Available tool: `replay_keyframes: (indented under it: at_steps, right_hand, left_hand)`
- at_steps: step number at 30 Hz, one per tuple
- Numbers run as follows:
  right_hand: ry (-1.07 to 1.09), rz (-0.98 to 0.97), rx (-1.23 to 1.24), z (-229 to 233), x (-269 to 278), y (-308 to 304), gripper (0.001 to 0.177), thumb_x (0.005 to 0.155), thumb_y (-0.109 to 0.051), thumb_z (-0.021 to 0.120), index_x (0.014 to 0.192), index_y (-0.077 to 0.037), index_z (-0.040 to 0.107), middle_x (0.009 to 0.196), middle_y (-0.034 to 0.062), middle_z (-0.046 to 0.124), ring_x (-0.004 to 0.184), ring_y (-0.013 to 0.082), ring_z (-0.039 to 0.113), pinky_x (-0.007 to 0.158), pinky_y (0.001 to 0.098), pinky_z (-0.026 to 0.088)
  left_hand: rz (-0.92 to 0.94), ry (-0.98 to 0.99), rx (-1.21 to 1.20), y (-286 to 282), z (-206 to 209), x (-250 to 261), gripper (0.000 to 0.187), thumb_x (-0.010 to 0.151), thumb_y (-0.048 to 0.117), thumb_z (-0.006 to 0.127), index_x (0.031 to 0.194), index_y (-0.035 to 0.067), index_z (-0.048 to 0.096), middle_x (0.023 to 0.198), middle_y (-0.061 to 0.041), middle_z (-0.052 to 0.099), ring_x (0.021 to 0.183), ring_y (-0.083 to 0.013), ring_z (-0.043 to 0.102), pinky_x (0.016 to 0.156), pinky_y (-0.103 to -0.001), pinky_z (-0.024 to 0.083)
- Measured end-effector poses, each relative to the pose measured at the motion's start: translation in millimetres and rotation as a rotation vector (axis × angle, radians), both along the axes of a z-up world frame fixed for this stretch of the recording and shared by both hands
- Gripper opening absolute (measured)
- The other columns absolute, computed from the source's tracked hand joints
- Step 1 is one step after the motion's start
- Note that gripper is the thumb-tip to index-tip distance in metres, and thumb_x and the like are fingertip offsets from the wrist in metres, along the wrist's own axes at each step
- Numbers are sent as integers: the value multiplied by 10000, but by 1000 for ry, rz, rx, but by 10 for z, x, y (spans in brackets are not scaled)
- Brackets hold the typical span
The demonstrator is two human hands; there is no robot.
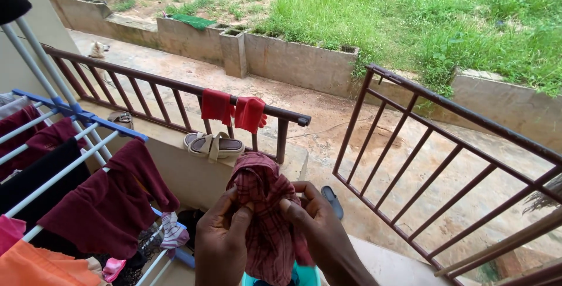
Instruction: Hang washed laundry on a drying rack.
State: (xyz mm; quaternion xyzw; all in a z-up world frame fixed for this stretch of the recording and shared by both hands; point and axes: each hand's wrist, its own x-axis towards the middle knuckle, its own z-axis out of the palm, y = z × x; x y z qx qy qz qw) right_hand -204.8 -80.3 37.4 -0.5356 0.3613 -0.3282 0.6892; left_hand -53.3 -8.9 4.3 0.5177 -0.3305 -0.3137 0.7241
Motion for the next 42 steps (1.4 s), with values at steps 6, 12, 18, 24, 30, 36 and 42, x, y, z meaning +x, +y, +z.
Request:
replay_keyframes:
  at_steps: [6, 12, 18, 24, 30, 36, 42]
  right_hand:
    - [15, -4, -23, -156, 20, -39, 318, 921, -252, 676, 1137, -26, 614, 951, 82, 757, 867, 109, 673, 787, 277, 543]
    - [31, -108, -66, -287, 12, 17, 227, 887, -51, 620, 1113, -56, 638, 881, 68, 707, 761, 99, 628, 678, 265, 522]
    - [-22, -175, -98, -476, 78, 167, 103, 947, -66, 660, 955, -18, 570, 730, 52, 604, 644, 99, 467, 571, 283, 409]
    - [-29, -281, -128, -638, 116, 276, 161, 934, -70, 659, 838, -39, 533, 702, 1, 527, 620, 78, 445, 535, 270, 387]
    - [135, -283, -103, -660, 167, 407, 265, 944, -160, 709, 790, -46, 525, 685, -8, 515, 611, 76, 446, 535, 262, 404]
    - [126, -285, -89, -461, 218, 542, 212, 969, -210, 646, 833, -49, 620, 683, 7, 590, 621, 64, 484, 553, 256, 426]
    - [235, -376, -189, -523, 202, 564, 314, 1044, -227, 561, 820, -8, 563, 670, 33, 472, 607, 88, 406, 538, 288, 401]
  left_hand:
    - [-26, -141, 177, 46, -181, 54, 380, 853, 20, 645, 1202, -23, 789, 742, -35, 632, 647, -102, 509, 570, -253, 427]
    - [-82, -177, 262, 140, 91, -60, 314, 917, 267, 753, 944, -46, 745, 773, -80, 723, 734, -97, 611, 683, -283, 514]
    - [-85, -205, 593, 210, 510, -73, 309, 872, 301, 732, 1030, 36, 712, 837, -96, 770, 776, -157, 725, 760, -346, 570]
    - [-90, -308, 545, 241, 299, 25, 250, 812, 177, 714, 988, 2, 683, 779, -137, 737, 703, -197, 687, 701, -369, 573]
    - [-157, -256, 550, 256, 210, 42, 150, 841, 105, 677, 969, 29, 696, 750, -110, 717, 614, -127, 644, 612, -323, 556]
    - [-184, -224, 596, 289, 178, 36, 171, 841, 46, 647, 1011, 31, 652, 760, -99, 700, 620, -136, 639, 601, -329, 550]
    - [-145, -258, 440, 307, 39, 49, 209, 786, -12, 623, 987, -3, 680, 769, -88, 694, 661, -125, 603, 611, -310, 526]
